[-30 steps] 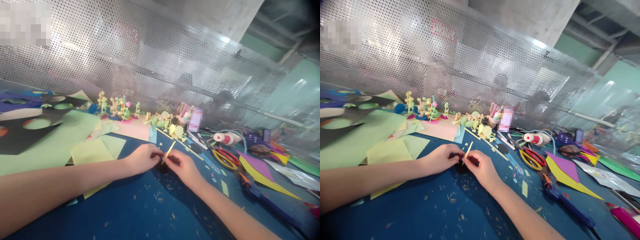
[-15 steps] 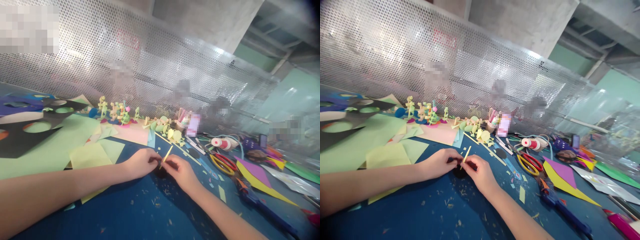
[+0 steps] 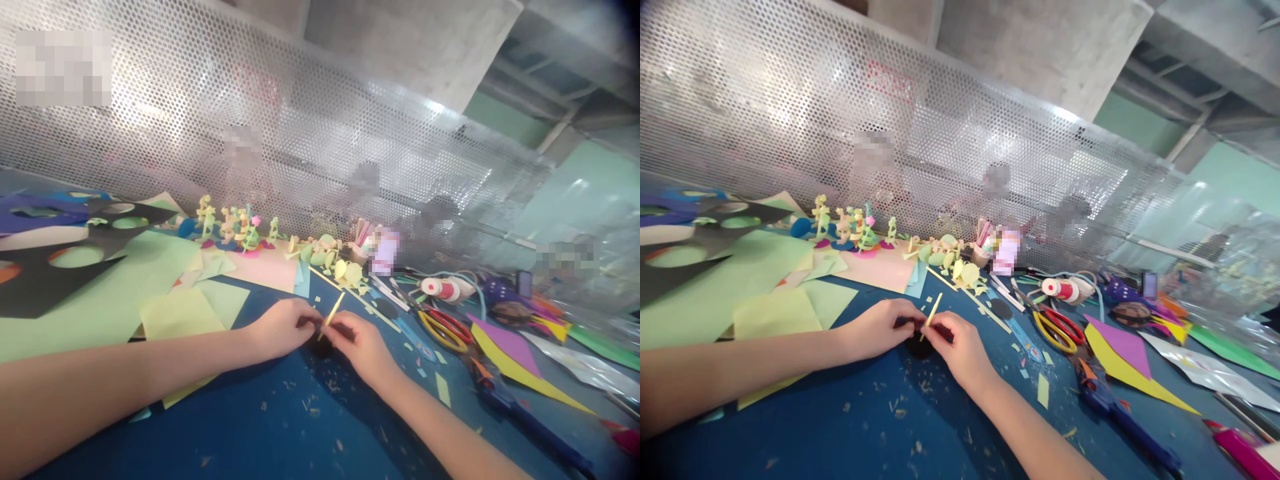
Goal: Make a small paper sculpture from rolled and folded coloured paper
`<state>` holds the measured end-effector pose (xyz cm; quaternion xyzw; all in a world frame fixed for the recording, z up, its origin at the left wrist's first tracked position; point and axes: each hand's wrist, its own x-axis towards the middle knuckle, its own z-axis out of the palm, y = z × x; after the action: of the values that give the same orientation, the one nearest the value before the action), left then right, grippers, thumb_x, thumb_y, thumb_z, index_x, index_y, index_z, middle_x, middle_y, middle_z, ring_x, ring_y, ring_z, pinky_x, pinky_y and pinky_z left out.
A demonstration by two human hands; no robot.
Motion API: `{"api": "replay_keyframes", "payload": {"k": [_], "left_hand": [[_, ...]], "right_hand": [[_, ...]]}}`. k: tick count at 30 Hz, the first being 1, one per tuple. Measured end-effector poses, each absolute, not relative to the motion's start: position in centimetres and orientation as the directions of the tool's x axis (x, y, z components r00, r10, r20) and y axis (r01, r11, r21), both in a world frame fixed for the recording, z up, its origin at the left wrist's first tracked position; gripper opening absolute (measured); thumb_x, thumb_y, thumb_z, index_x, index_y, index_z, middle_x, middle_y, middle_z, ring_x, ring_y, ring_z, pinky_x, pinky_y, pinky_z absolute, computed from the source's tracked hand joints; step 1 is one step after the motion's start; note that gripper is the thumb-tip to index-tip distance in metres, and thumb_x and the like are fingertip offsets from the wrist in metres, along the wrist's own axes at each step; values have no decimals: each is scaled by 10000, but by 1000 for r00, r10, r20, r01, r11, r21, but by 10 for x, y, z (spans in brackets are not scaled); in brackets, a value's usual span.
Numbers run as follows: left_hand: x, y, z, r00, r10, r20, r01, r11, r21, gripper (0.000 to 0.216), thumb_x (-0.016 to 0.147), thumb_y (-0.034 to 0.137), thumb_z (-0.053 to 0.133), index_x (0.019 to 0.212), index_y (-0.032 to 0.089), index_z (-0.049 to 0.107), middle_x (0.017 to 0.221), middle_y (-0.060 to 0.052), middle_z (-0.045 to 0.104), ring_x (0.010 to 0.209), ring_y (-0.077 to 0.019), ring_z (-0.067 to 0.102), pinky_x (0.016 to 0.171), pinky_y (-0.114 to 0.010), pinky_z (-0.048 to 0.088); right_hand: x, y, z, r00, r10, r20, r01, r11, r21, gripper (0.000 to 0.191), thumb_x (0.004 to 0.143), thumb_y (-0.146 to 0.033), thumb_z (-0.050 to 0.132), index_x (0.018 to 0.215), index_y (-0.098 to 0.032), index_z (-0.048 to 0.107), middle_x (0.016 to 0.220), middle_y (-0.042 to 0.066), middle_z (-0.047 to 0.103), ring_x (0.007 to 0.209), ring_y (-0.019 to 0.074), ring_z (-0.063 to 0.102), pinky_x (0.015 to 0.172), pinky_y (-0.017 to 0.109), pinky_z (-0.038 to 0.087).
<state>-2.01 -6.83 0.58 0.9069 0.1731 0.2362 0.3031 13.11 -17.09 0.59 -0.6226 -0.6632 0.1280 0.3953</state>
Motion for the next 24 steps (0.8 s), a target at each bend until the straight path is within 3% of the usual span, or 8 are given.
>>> {"api": "replay_keyframes", "payload": {"k": [19,24], "left_hand": [[-19,-68,5,825,459,330,174,-761,625,296,724,133,442,891,200,678,847,-22,669,773,-153,597,703,-233,445],[-20,-68,4,833,445,330,167,-769,617,289,733,139,442,892,195,678,845,-24,667,775,-155,594,700,-234,443]], "right_hand": [[129,-173,8,69,909,411,747,226,-625,109,819,-276,538,789,-213,622,810,16,638,746,155,601,702,259,480],[128,-174,8,55,906,420,772,228,-594,82,797,-277,567,777,-211,612,769,15,625,699,153,598,648,255,487]]}}
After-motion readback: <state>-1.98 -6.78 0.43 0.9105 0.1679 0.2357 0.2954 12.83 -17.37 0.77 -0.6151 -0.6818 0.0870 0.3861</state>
